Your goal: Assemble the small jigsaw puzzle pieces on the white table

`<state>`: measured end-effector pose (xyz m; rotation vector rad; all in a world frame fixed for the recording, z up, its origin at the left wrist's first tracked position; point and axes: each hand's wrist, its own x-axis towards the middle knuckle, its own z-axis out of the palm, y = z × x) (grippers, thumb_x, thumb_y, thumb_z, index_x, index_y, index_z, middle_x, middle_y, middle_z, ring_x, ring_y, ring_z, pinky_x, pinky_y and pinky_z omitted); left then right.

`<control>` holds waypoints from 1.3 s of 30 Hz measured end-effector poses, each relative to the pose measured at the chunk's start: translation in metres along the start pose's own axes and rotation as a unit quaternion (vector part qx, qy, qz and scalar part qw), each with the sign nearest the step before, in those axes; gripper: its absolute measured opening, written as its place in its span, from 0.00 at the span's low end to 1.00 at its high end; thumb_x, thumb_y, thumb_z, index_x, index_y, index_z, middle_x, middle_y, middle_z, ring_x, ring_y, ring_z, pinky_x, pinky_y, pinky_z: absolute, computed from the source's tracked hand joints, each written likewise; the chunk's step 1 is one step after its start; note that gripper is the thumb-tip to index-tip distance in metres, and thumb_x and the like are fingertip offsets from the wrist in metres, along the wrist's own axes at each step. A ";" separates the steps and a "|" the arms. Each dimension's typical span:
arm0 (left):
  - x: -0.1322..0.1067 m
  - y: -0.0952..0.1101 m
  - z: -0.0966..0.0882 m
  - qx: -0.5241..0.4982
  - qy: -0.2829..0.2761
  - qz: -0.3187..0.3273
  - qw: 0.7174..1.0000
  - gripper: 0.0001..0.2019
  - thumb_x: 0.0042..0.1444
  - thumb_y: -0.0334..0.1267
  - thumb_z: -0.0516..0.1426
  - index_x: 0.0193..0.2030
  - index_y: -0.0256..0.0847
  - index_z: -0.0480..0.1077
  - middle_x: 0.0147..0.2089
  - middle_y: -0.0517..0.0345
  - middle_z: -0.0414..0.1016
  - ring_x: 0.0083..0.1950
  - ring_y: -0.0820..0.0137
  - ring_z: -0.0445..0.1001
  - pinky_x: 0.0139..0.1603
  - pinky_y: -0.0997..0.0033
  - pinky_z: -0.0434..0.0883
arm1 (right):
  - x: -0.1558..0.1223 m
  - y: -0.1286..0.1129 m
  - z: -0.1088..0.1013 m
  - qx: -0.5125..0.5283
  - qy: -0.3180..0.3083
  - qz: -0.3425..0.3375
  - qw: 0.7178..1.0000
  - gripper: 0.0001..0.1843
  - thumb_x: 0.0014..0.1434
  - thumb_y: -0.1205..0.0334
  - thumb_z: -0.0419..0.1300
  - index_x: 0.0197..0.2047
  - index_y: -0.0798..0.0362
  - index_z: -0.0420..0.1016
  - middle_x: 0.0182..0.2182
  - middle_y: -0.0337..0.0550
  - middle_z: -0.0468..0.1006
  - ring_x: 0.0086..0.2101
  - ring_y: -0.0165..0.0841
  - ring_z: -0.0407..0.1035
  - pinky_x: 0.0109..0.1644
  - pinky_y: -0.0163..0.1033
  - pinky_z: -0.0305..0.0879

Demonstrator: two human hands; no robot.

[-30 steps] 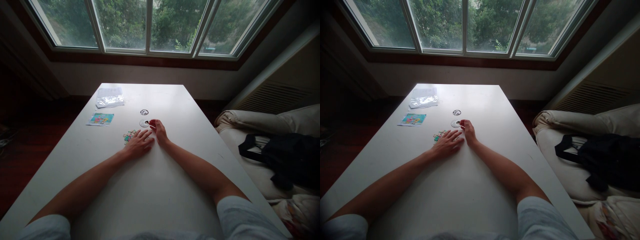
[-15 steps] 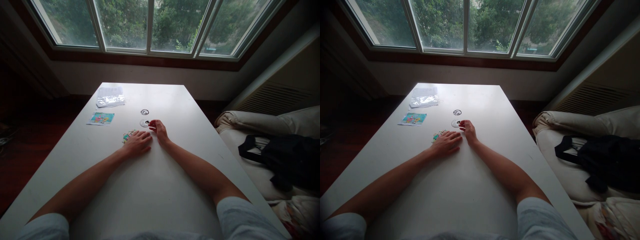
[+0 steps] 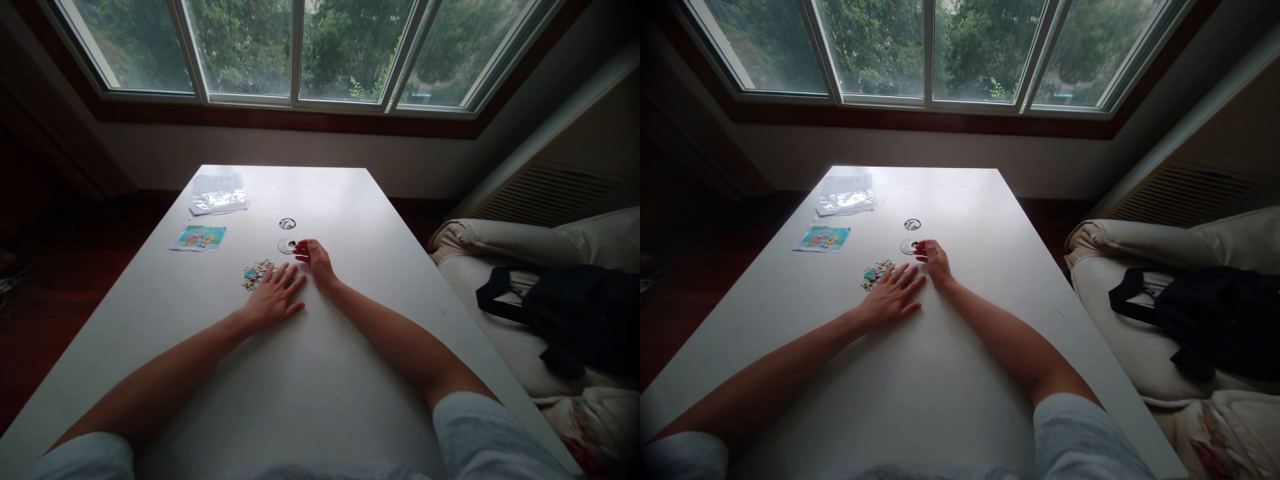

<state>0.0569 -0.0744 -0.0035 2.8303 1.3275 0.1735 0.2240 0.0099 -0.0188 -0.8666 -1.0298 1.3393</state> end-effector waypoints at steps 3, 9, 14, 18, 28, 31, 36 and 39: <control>0.004 -0.010 0.000 0.001 0.014 -0.021 1.000 0.33 0.69 0.60 0.44 0.75 0.48 0.54 0.77 0.47 0.50 0.78 0.50 0.43 0.76 0.40 0.41 | 0.000 0.000 0.000 -0.005 -0.002 0.000 1.000 0.25 0.61 0.36 0.58 0.41 0.50 0.74 0.41 0.44 0.79 0.41 0.35 0.76 0.45 0.42 0.72; 0.007 -0.022 0.000 -0.005 0.029 -0.052 0.998 0.30 0.69 0.57 0.45 0.74 0.51 0.57 0.76 0.47 0.53 0.77 0.50 0.47 0.75 0.40 0.46 | 0.002 0.003 -0.001 -0.014 -0.007 0.002 1.000 0.25 0.60 0.35 0.58 0.41 0.50 0.74 0.41 0.44 0.79 0.40 0.34 0.76 0.45 0.41 0.73; 0.008 -0.027 0.002 -0.012 0.045 -0.064 0.997 0.27 0.69 0.54 0.47 0.72 0.51 0.60 0.75 0.48 0.56 0.76 0.51 0.49 0.74 0.41 0.49 | 0.003 0.003 -0.003 -0.025 -0.011 0.003 1.000 0.25 0.61 0.35 0.58 0.41 0.51 0.74 0.39 0.44 0.79 0.39 0.34 0.76 0.44 0.41 0.72; 0.009 -0.031 0.002 -0.017 0.053 -0.071 0.996 0.25 0.69 0.53 0.48 0.70 0.51 0.62 0.73 0.49 0.59 0.74 0.52 0.54 0.72 0.43 0.53 | 0.001 0.002 -0.002 -0.030 -0.015 0.005 0.999 0.25 0.60 0.35 0.58 0.40 0.51 0.74 0.39 0.44 0.80 0.38 0.34 0.77 0.43 0.41 0.72; 0.012 -0.040 -0.001 -0.026 0.099 -0.088 0.991 0.19 0.66 0.47 0.53 0.62 0.49 0.69 0.64 0.49 0.68 0.65 0.55 0.65 0.63 0.51 0.65 | 0.003 0.004 -0.003 -0.040 -0.016 0.007 0.999 0.26 0.60 0.35 0.58 0.40 0.51 0.74 0.37 0.43 0.80 0.37 0.34 0.76 0.42 0.40 0.72; 0.013 -0.042 -0.001 -0.035 0.113 -0.095 0.988 0.18 0.65 0.46 0.54 0.60 0.48 0.70 0.61 0.48 0.70 0.63 0.55 0.66 0.60 0.51 0.67 | 0.002 0.003 -0.003 -0.045 -0.017 0.004 0.999 0.26 0.60 0.34 0.58 0.40 0.51 0.74 0.37 0.43 0.79 0.36 0.33 0.76 0.42 0.40 0.71; 0.014 -0.041 -0.002 -0.051 0.117 -0.026 0.991 0.18 0.66 0.46 0.54 0.60 0.49 0.70 0.63 0.50 0.70 0.64 0.56 0.66 0.64 0.50 0.64 | 0.002 0.003 -0.002 -0.041 -0.018 0.000 0.999 0.26 0.61 0.35 0.58 0.40 0.51 0.75 0.36 0.43 0.79 0.35 0.33 0.75 0.41 0.39 0.71; 0.015 -0.039 -0.006 -0.069 0.102 0.012 0.992 0.13 0.67 0.44 0.52 0.53 0.48 0.74 0.61 0.52 0.72 0.63 0.58 0.67 0.64 0.52 0.64 | 0.001 0.003 -0.002 -0.044 -0.017 0.001 0.999 0.26 0.61 0.35 0.57 0.40 0.51 0.75 0.36 0.43 0.79 0.35 0.32 0.75 0.40 0.39 0.71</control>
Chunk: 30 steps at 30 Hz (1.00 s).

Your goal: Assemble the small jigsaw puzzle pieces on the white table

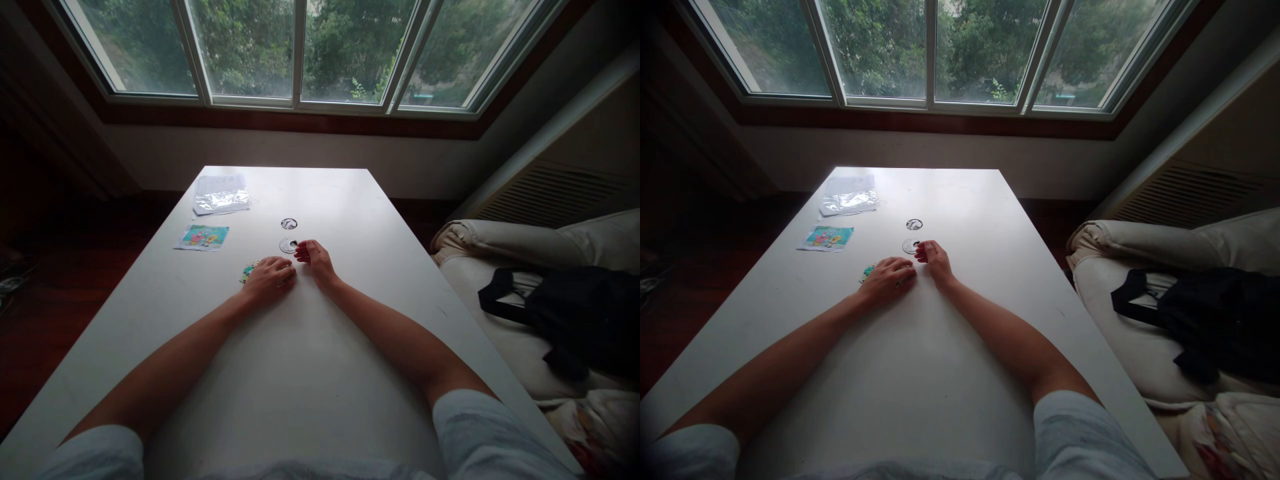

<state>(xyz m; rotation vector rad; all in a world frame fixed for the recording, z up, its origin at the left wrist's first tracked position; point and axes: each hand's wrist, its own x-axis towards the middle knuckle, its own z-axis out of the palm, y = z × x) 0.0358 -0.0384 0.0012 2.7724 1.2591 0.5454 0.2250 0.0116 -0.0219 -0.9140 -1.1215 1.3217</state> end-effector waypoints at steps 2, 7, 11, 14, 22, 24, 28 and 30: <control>0.001 0.001 -0.002 -0.008 -0.005 -0.010 1.000 0.11 0.67 0.42 0.53 0.48 0.46 0.74 0.59 0.52 0.74 0.61 0.59 0.68 0.64 0.53 0.65 | 0.000 -0.001 0.000 -0.003 0.000 0.002 1.000 0.26 0.61 0.35 0.58 0.41 0.51 0.75 0.36 0.43 0.79 0.35 0.32 0.75 0.40 0.39 0.71; 0.002 -0.002 -0.006 -0.003 -0.013 -0.055 0.998 0.08 0.65 0.38 0.53 0.44 0.45 0.73 0.52 0.52 0.76 0.55 0.60 0.70 0.58 0.56 0.68 | 0.000 -0.003 0.001 -0.005 0.005 0.009 1.000 0.26 0.59 0.34 0.58 0.41 0.51 0.75 0.35 0.43 0.79 0.34 0.32 0.74 0.40 0.38 0.70; 0.002 -0.003 -0.007 0.011 -0.022 -0.076 0.997 0.10 0.67 0.38 0.51 0.43 0.46 0.74 0.47 0.51 0.75 0.50 0.61 0.70 0.52 0.59 0.69 | -0.001 -0.003 0.000 -0.008 0.002 0.006 1.000 0.26 0.59 0.34 0.58 0.41 0.51 0.75 0.34 0.42 0.79 0.33 0.31 0.74 0.39 0.38 0.70; 0.002 -0.003 -0.006 0.013 -0.022 -0.074 0.997 0.11 0.68 0.39 0.50 0.44 0.45 0.74 0.46 0.51 0.74 0.49 0.62 0.70 0.50 0.60 0.69 | -0.001 -0.003 0.000 -0.011 -0.002 0.006 1.000 0.26 0.59 0.35 0.58 0.40 0.51 0.75 0.32 0.41 0.78 0.32 0.31 0.73 0.38 0.38 0.69; 0.000 -0.007 -0.002 0.018 -0.031 -0.087 0.996 0.13 0.70 0.40 0.48 0.45 0.46 0.74 0.42 0.54 0.76 0.46 0.64 0.73 0.47 0.65 0.68 | -0.001 -0.002 0.000 -0.015 -0.012 0.000 1.000 0.24 0.61 0.37 0.58 0.41 0.51 0.75 0.32 0.40 0.78 0.30 0.30 0.73 0.36 0.37 0.67; 0.000 -0.007 -0.002 0.016 -0.031 -0.097 0.995 0.13 0.70 0.40 0.48 0.45 0.47 0.74 0.42 0.55 0.77 0.45 0.64 0.74 0.46 0.66 0.67 | -0.001 -0.002 0.000 -0.017 -0.013 0.000 1.000 0.24 0.61 0.37 0.58 0.41 0.51 0.75 0.32 0.40 0.78 0.30 0.30 0.72 0.36 0.37 0.67; 0.000 -0.007 -0.001 0.010 -0.006 -0.121 0.993 0.15 0.71 0.43 0.47 0.45 0.47 0.75 0.42 0.56 0.79 0.43 0.65 0.75 0.43 0.67 0.66 | -0.002 -0.004 -0.001 -0.020 -0.018 -0.002 1.000 0.23 0.61 0.38 0.57 0.41 0.51 0.75 0.32 0.40 0.77 0.30 0.30 0.73 0.36 0.37 0.67; -0.001 -0.007 -0.001 0.005 0.012 -0.133 0.991 0.16 0.71 0.45 0.46 0.45 0.47 0.74 0.42 0.56 0.80 0.43 0.65 0.76 0.43 0.68 0.66 | -0.003 -0.005 0.000 -0.023 -0.018 0.002 1.000 0.23 0.61 0.38 0.57 0.41 0.51 0.75 0.31 0.40 0.77 0.30 0.30 0.73 0.36 0.37 0.67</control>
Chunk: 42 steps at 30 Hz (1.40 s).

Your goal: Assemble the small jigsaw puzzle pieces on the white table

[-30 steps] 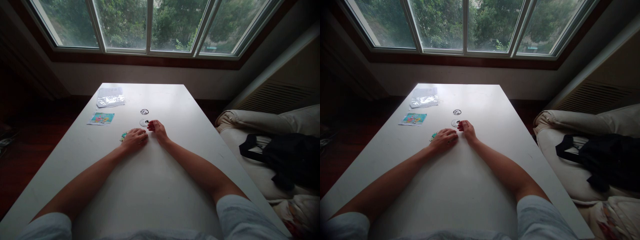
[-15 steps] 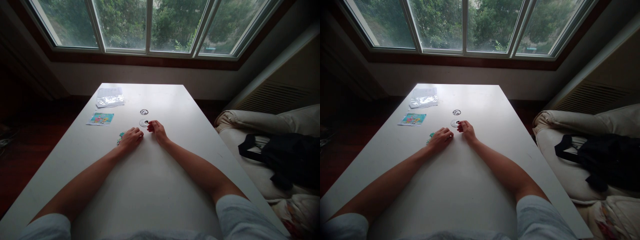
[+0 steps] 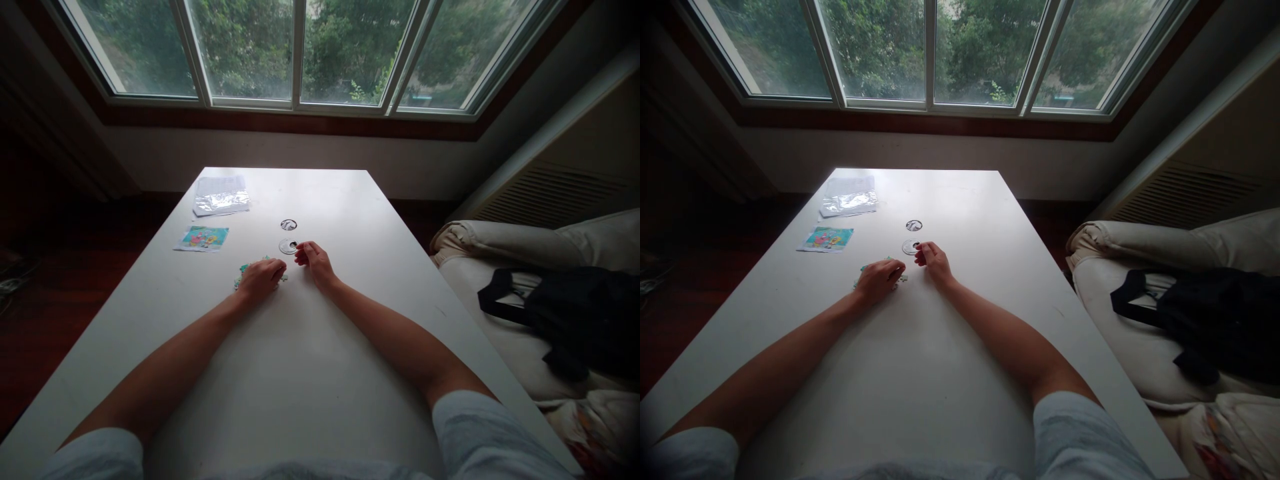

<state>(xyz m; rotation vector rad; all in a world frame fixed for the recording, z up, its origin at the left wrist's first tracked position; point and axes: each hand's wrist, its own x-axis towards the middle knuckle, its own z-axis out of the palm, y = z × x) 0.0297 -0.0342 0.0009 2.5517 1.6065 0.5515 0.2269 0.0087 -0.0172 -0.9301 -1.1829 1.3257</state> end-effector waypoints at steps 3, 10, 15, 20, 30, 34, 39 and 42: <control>-0.001 -0.001 0.000 -0.005 0.016 -0.024 1.000 0.16 0.71 0.47 0.46 0.46 0.48 0.74 0.42 0.57 0.81 0.42 0.65 0.77 0.41 0.68 0.65 | 0.000 -0.001 0.001 -0.002 0.000 0.003 1.000 0.23 0.61 0.38 0.58 0.41 0.51 0.75 0.31 0.40 0.77 0.30 0.30 0.72 0.36 0.37 0.67; 0.002 -0.002 -0.007 0.012 0.053 -0.065 0.996 0.15 0.70 0.45 0.48 0.44 0.46 0.75 0.42 0.54 0.78 0.44 0.63 0.74 0.45 0.64 0.66 | 0.000 -0.001 0.001 -0.002 0.000 0.003 1.000 0.23 0.62 0.39 0.57 0.41 0.51 0.75 0.31 0.40 0.77 0.30 0.30 0.72 0.35 0.36 0.66; 0.004 -0.010 -0.011 0.056 0.072 -0.121 0.988 0.15 0.66 0.48 0.52 0.47 0.43 0.75 0.49 0.48 0.74 0.52 0.56 0.70 0.53 0.56 0.67 | 0.000 -0.001 0.002 -0.002 0.001 0.006 1.000 0.23 0.61 0.38 0.58 0.40 0.52 0.75 0.31 0.40 0.77 0.30 0.30 0.72 0.35 0.36 0.66; 0.002 -0.012 -0.007 0.062 0.043 -0.111 0.991 0.15 0.66 0.50 0.52 0.47 0.45 0.73 0.47 0.49 0.75 0.50 0.58 0.72 0.50 0.60 0.68 | 0.000 -0.001 0.001 -0.002 0.001 0.005 1.000 0.24 0.60 0.38 0.58 0.40 0.52 0.75 0.31 0.40 0.77 0.29 0.30 0.72 0.35 0.36 0.66; 0.003 -0.012 -0.010 0.044 0.008 -0.114 0.992 0.15 0.70 0.45 0.47 0.45 0.47 0.73 0.44 0.54 0.80 0.42 0.63 0.77 0.39 0.67 0.65 | 0.001 0.002 0.000 -0.003 -0.001 0.000 1.000 0.23 0.61 0.38 0.58 0.40 0.51 0.75 0.31 0.40 0.78 0.29 0.30 0.72 0.35 0.36 0.66; 0.003 -0.008 -0.012 0.044 0.018 -0.126 0.991 0.16 0.70 0.47 0.47 0.46 0.47 0.74 0.43 0.54 0.81 0.41 0.63 0.77 0.38 0.68 0.64 | 0.001 0.003 0.000 -0.004 -0.004 -0.005 1.000 0.23 0.62 0.39 0.58 0.40 0.52 0.76 0.31 0.40 0.77 0.29 0.30 0.72 0.35 0.36 0.66; 0.003 -0.006 -0.014 0.039 0.032 -0.134 0.990 0.17 0.71 0.47 0.45 0.49 0.48 0.74 0.43 0.55 0.82 0.40 0.64 0.77 0.38 0.69 0.64 | 0.001 0.002 0.000 -0.006 -0.009 -0.003 1.000 0.23 0.61 0.38 0.58 0.40 0.52 0.76 0.31 0.40 0.78 0.30 0.30 0.72 0.35 0.37 0.66; 0.003 -0.007 -0.014 0.026 0.043 -0.132 0.990 0.17 0.72 0.45 0.45 0.50 0.48 0.74 0.47 0.55 0.81 0.43 0.64 0.78 0.39 0.69 0.65 | 0.001 0.002 0.000 -0.006 -0.005 -0.003 1.000 0.24 0.61 0.38 0.58 0.40 0.52 0.76 0.31 0.40 0.77 0.30 0.30 0.72 0.35 0.36 0.66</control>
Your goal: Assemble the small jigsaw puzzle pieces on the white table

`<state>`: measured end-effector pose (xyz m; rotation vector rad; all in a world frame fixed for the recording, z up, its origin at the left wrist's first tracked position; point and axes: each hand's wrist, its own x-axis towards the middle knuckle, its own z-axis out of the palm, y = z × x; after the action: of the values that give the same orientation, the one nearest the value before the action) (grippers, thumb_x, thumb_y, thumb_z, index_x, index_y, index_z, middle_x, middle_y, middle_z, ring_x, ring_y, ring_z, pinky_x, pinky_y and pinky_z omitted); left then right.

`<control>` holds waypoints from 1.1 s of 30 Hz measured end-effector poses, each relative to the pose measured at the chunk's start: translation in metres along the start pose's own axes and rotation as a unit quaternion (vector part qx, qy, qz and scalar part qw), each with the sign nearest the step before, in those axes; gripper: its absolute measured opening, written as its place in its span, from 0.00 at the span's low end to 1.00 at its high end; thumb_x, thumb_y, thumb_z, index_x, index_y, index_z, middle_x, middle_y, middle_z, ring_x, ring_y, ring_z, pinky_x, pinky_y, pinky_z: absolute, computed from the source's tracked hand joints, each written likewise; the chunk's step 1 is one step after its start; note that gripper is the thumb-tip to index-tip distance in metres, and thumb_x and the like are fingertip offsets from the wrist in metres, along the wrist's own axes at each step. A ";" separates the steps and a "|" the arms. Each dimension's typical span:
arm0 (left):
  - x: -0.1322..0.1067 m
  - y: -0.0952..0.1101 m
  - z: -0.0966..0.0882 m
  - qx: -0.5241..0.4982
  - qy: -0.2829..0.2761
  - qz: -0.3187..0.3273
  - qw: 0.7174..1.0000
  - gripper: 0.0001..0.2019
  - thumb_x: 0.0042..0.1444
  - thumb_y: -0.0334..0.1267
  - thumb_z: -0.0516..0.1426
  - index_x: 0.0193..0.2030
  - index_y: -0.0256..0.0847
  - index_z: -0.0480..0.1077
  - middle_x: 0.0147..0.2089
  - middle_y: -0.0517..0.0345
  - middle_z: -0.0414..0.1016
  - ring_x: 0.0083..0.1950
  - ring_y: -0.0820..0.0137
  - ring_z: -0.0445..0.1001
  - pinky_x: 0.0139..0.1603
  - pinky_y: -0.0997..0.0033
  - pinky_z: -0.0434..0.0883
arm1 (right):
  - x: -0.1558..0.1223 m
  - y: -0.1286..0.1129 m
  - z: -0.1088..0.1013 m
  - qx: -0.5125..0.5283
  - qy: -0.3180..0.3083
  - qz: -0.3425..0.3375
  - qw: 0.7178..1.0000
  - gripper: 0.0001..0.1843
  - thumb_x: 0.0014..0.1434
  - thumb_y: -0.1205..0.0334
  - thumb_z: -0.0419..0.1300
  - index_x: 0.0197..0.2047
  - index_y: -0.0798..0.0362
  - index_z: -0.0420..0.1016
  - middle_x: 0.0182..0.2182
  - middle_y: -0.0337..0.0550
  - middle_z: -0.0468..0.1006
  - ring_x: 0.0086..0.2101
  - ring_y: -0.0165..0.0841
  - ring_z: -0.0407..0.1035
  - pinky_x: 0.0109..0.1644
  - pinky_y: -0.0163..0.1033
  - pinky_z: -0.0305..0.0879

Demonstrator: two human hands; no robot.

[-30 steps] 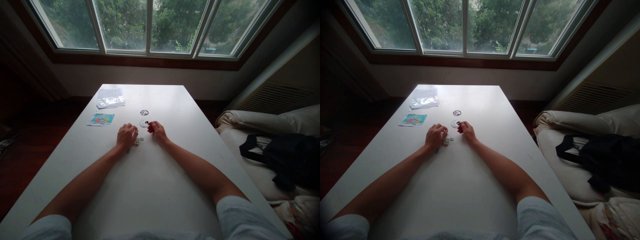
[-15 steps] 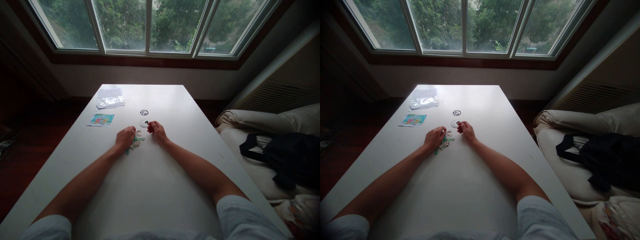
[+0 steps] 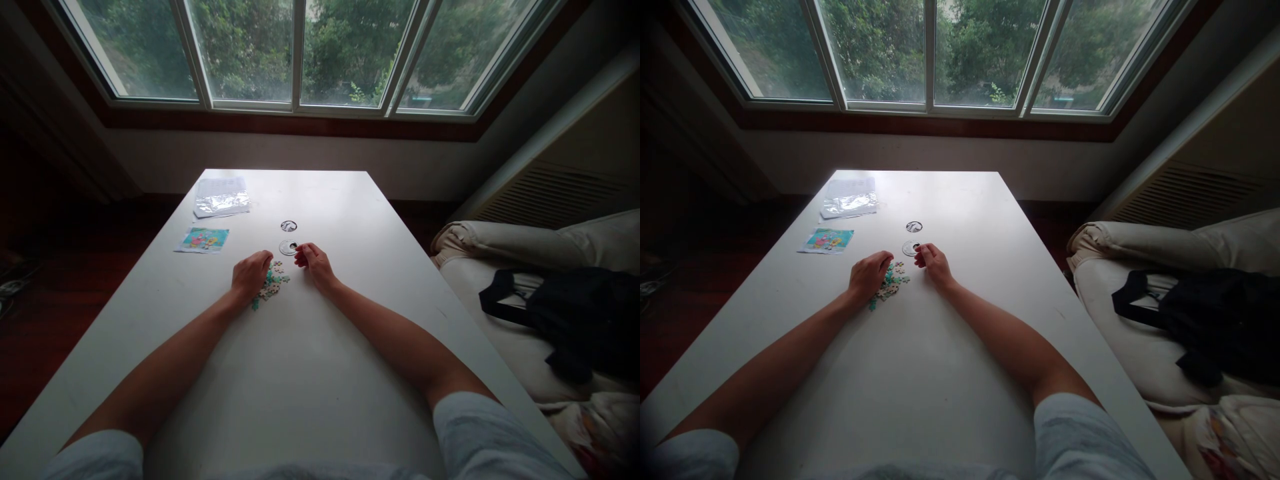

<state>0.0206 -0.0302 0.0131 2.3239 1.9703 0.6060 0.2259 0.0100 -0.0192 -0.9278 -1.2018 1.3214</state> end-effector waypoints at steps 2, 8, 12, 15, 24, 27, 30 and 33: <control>0.000 0.000 0.001 -0.009 0.007 0.001 1.000 0.16 0.71 0.44 0.46 0.51 0.48 0.73 0.49 0.56 0.81 0.45 0.65 0.78 0.41 0.69 0.65 | 0.000 0.000 0.000 0.000 0.001 -0.001 1.000 0.24 0.61 0.37 0.58 0.40 0.52 0.75 0.31 0.40 0.77 0.29 0.30 0.72 0.34 0.36 0.66; 0.000 0.000 0.003 -0.017 0.020 -0.003 1.000 0.13 0.70 0.40 0.48 0.52 0.48 0.72 0.48 0.58 0.82 0.43 0.65 0.78 0.40 0.69 0.66 | 0.000 0.000 0.000 -0.002 0.002 0.002 1.000 0.24 0.60 0.37 0.59 0.40 0.52 0.75 0.31 0.41 0.78 0.29 0.30 0.72 0.35 0.36 0.66; -0.001 0.001 0.002 -0.019 0.021 0.001 1.000 0.12 0.69 0.40 0.49 0.52 0.48 0.72 0.48 0.58 0.81 0.42 0.66 0.78 0.40 0.69 0.66 | -0.001 -0.001 0.000 -0.002 0.003 0.004 1.000 0.24 0.60 0.37 0.59 0.40 0.52 0.75 0.31 0.40 0.77 0.29 0.30 0.72 0.35 0.37 0.66; -0.001 0.001 0.002 -0.024 0.020 0.002 1.000 0.12 0.68 0.40 0.50 0.52 0.48 0.72 0.49 0.58 0.81 0.40 0.67 0.77 0.39 0.69 0.65 | 0.000 -0.001 0.000 -0.001 0.002 0.005 1.000 0.24 0.61 0.37 0.58 0.40 0.52 0.75 0.31 0.40 0.77 0.29 0.30 0.72 0.35 0.37 0.66; -0.001 0.001 0.001 -0.010 0.020 0.017 1.000 0.11 0.68 0.41 0.50 0.48 0.48 0.73 0.45 0.59 0.81 0.39 0.66 0.76 0.36 0.69 0.63 | 0.000 0.000 -0.001 -0.002 0.000 0.003 1.000 0.24 0.61 0.38 0.58 0.40 0.52 0.76 0.31 0.41 0.77 0.30 0.30 0.72 0.35 0.37 0.66; -0.001 0.000 0.003 -0.010 0.024 0.016 1.000 0.10 0.68 0.40 0.50 0.48 0.48 0.72 0.46 0.59 0.81 0.41 0.66 0.77 0.37 0.68 0.63 | 0.000 0.000 -0.001 -0.002 -0.001 0.002 1.000 0.24 0.61 0.38 0.58 0.40 0.52 0.76 0.31 0.41 0.78 0.29 0.30 0.72 0.35 0.37 0.66; -0.001 0.000 0.003 -0.017 0.023 0.013 1.000 0.11 0.67 0.38 0.50 0.49 0.48 0.73 0.48 0.58 0.81 0.41 0.66 0.77 0.38 0.69 0.64 | 0.000 0.000 -0.001 -0.001 -0.001 0.002 1.000 0.24 0.61 0.38 0.58 0.40 0.52 0.76 0.31 0.41 0.77 0.29 0.30 0.72 0.35 0.37 0.66; -0.001 0.002 0.002 -0.021 0.023 0.008 0.999 0.12 0.66 0.37 0.50 0.50 0.47 0.73 0.47 0.58 0.81 0.40 0.66 0.77 0.38 0.69 0.64 | 0.000 0.000 -0.001 0.001 -0.001 0.002 1.000 0.24 0.61 0.38 0.58 0.40 0.52 0.76 0.31 0.40 0.77 0.29 0.30 0.72 0.35 0.37 0.66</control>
<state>0.0229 -0.0312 0.0115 2.3252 1.9396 0.7016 0.2270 0.0101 -0.0195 -0.9281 -1.2010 1.3258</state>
